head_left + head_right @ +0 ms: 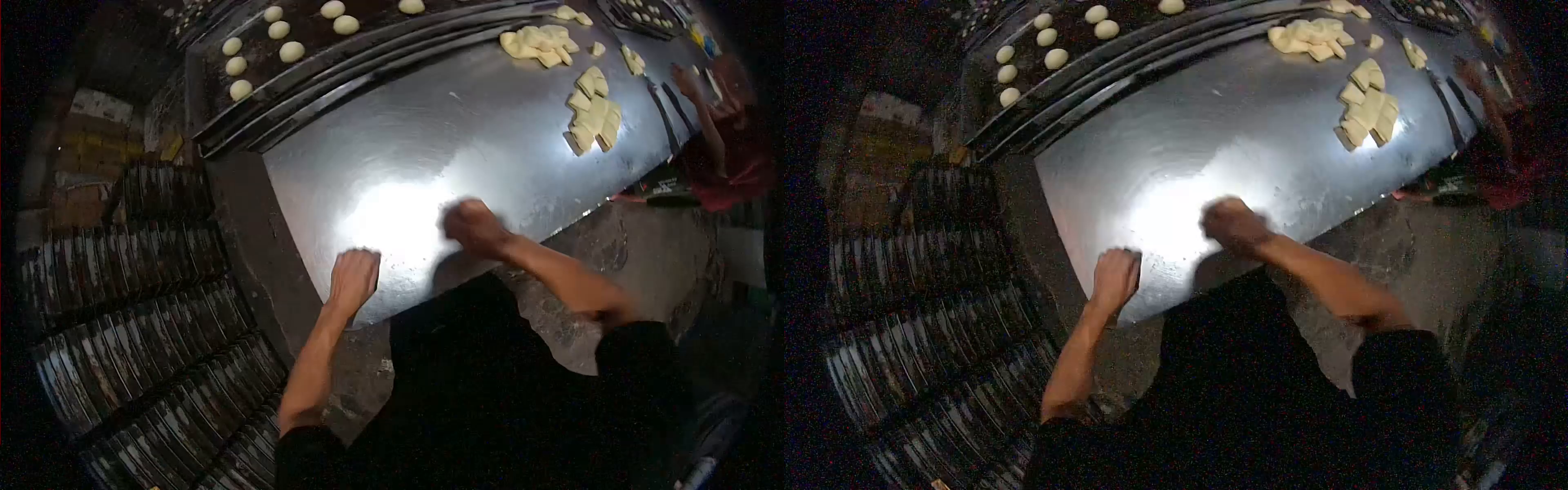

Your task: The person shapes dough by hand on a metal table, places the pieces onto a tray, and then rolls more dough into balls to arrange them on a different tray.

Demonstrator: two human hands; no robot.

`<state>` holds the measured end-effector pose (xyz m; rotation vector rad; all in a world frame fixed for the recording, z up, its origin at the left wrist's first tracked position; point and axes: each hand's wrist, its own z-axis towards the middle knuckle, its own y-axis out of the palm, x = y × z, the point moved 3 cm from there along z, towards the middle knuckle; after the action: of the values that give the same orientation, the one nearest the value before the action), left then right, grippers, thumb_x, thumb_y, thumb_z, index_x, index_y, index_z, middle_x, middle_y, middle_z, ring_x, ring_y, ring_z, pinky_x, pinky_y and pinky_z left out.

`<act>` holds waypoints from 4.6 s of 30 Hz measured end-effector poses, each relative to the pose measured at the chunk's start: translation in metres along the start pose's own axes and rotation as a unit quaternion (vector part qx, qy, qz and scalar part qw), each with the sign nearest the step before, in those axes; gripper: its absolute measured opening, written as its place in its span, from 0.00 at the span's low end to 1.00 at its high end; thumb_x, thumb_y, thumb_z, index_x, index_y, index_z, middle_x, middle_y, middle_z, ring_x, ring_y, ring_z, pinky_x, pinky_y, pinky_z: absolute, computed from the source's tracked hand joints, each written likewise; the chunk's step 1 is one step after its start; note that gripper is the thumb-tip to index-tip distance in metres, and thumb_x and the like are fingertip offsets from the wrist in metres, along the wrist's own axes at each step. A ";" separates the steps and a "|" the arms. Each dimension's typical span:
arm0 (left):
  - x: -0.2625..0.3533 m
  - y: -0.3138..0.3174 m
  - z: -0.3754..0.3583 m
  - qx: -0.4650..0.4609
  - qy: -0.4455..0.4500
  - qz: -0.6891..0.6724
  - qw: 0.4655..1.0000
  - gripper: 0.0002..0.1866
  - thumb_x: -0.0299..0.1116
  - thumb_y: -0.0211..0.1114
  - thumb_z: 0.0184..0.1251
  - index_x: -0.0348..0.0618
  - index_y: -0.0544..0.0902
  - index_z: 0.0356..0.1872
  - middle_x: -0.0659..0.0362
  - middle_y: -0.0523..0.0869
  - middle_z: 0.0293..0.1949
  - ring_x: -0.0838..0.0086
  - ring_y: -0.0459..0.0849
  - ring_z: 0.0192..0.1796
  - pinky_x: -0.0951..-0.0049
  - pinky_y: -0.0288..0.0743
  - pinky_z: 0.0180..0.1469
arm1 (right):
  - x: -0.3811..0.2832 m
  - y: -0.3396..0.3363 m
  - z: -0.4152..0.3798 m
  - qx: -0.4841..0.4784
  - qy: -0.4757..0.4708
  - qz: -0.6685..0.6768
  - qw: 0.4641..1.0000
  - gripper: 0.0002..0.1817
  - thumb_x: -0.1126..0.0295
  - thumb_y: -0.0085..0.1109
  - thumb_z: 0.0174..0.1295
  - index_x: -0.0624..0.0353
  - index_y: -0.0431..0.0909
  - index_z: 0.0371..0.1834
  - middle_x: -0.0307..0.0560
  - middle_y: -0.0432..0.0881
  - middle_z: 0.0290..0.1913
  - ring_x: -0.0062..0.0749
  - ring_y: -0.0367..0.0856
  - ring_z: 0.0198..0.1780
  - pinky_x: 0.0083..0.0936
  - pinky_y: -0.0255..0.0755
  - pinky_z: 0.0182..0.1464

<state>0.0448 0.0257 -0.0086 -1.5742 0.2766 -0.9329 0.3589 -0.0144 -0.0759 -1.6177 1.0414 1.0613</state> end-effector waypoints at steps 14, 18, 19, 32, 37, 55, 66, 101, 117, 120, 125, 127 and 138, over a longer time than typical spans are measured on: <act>-0.043 -0.022 0.011 0.057 -0.006 -0.066 0.996 0.12 0.31 0.64 0.59 0.37 0.79 0.43 0.51 0.81 0.35 0.54 0.78 0.44 0.54 0.68 0.47 | -0.060 -0.049 0.033 0.011 -0.134 -0.482 0.866 0.06 0.67 0.61 0.58 0.56 0.77 0.30 0.45 0.75 0.28 0.42 0.74 0.34 0.38 0.66 0.37; -0.035 -0.014 0.076 0.176 -0.180 -0.044 0.967 0.12 0.31 0.64 0.59 0.39 0.79 0.43 0.52 0.81 0.35 0.55 0.78 0.42 0.55 0.68 0.46 | -0.084 -0.019 0.120 0.241 -0.243 -0.407 0.847 0.05 0.69 0.56 0.58 0.59 0.76 0.34 0.48 0.76 0.32 0.47 0.74 0.35 0.41 0.67 0.38; -0.019 -0.007 0.066 0.134 -0.180 -0.064 0.972 0.12 0.31 0.64 0.59 0.39 0.79 0.44 0.52 0.81 0.35 0.55 0.78 0.42 0.54 0.68 0.46 | -0.088 0.001 0.116 0.207 -0.231 -0.444 0.841 0.05 0.69 0.56 0.57 0.59 0.76 0.31 0.49 0.76 0.30 0.47 0.73 0.33 0.41 0.66 0.36; -0.022 -0.008 0.119 0.150 -0.111 -0.094 0.978 0.12 0.26 0.61 0.56 0.39 0.80 0.43 0.50 0.81 0.34 0.53 0.78 0.40 0.56 0.70 0.44 | -0.100 0.016 0.128 0.225 -0.234 -0.352 0.878 0.08 0.66 0.62 0.55 0.58 0.76 0.30 0.52 0.77 0.30 0.48 0.76 0.36 0.42 0.68 0.41; -0.094 -0.008 0.046 -0.148 -0.057 0.070 0.985 0.11 0.23 0.60 0.55 0.39 0.79 0.42 0.50 0.80 0.33 0.54 0.79 0.39 0.54 0.71 0.42 | -0.077 -0.066 0.065 -0.145 0.008 -0.496 0.856 0.13 0.60 0.65 0.51 0.57 0.78 0.32 0.51 0.80 0.36 0.45 0.77 0.42 0.40 0.67 0.41; -0.009 -0.029 0.101 0.141 -0.027 -0.085 0.986 0.07 0.22 0.58 0.59 0.39 0.80 0.37 0.50 0.83 0.35 0.53 0.81 0.39 0.55 0.74 0.43 | -0.008 0.017 0.091 0.118 0.100 0.112 0.982 0.12 0.62 0.52 0.66 0.59 0.78 0.38 0.47 0.78 0.39 0.45 0.74 0.43 0.38 0.68 0.43; -0.024 -0.019 0.083 0.177 -0.109 -0.263 0.942 0.18 0.23 0.61 0.58 0.35 0.79 0.52 0.48 0.82 0.51 0.56 0.77 0.59 0.62 0.68 0.62 | -0.084 0.013 0.091 0.227 -0.237 -0.251 0.911 0.11 0.80 0.53 0.52 0.62 0.82 0.38 0.58 0.79 0.50 0.52 0.75 0.57 0.46 0.69 0.62; 0.058 -0.008 0.122 0.171 -0.336 -0.645 0.665 0.13 0.16 0.55 0.57 0.37 0.70 0.43 0.52 0.80 0.37 0.70 0.82 0.37 0.70 0.81 0.40 | -0.089 -0.110 -0.105 0.216 0.142 0.196 0.946 0.15 0.65 0.67 0.61 0.61 0.76 0.44 0.47 0.80 0.41 0.32 0.80 0.45 0.32 0.77 0.46; -0.023 -0.012 0.057 0.223 -0.176 -0.042 0.958 0.09 0.29 0.65 0.58 0.43 0.79 0.40 0.54 0.81 0.38 0.57 0.78 0.44 0.57 0.66 0.47 | -0.096 0.031 0.068 0.240 -0.285 -0.343 0.862 0.12 0.60 0.58 0.63 0.58 0.79 0.34 0.48 0.80 0.32 0.46 0.77 0.36 0.39 0.68 0.42; 0.000 -0.002 0.044 0.117 -0.154 -0.115 0.974 0.09 0.29 0.64 0.61 0.41 0.79 0.42 0.52 0.81 0.37 0.55 0.78 0.44 0.55 0.66 0.47 | -0.092 0.061 0.060 0.103 -0.091 -0.362 0.922 0.13 0.58 0.57 0.64 0.58 0.79 0.34 0.48 0.80 0.32 0.47 0.77 0.36 0.40 0.68 0.43; -0.051 -0.019 -0.010 0.047 -0.051 -0.023 0.997 0.09 0.28 0.63 0.61 0.40 0.79 0.42 0.51 0.80 0.35 0.54 0.77 0.43 0.55 0.68 0.48 | -0.045 0.002 0.030 -0.031 0.036 -0.386 0.921 0.12 0.61 0.64 0.51 0.51 0.84 0.38 0.53 0.82 0.34 0.43 0.80 0.36 0.40 0.70 0.37; -0.040 -0.027 0.049 0.167 -0.119 -0.038 0.978 0.08 0.29 0.63 0.59 0.41 0.78 0.39 0.52 0.80 0.34 0.55 0.78 0.40 0.55 0.68 0.44 | -0.085 0.010 0.061 0.205 -0.181 -0.340 0.900 0.11 0.62 0.66 0.46 0.55 0.82 0.30 0.52 0.76 0.22 0.48 0.75 0.28 0.41 0.68 0.35; -0.061 -0.026 0.050 0.115 -0.080 -0.037 0.989 0.14 0.34 0.68 0.58 0.38 0.80 0.42 0.50 0.81 0.34 0.55 0.78 0.40 0.56 0.70 0.46 | -0.081 0.009 0.070 0.106 -0.209 -0.402 0.885 0.08 0.67 0.60 0.53 0.55 0.76 0.20 0.52 0.72 0.22 0.51 0.72 0.29 0.45 0.64 0.35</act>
<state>0.0318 0.1077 -0.0072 -1.4426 -0.0024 -0.8577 0.3156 0.0640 -0.0159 -1.3455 0.1335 0.6392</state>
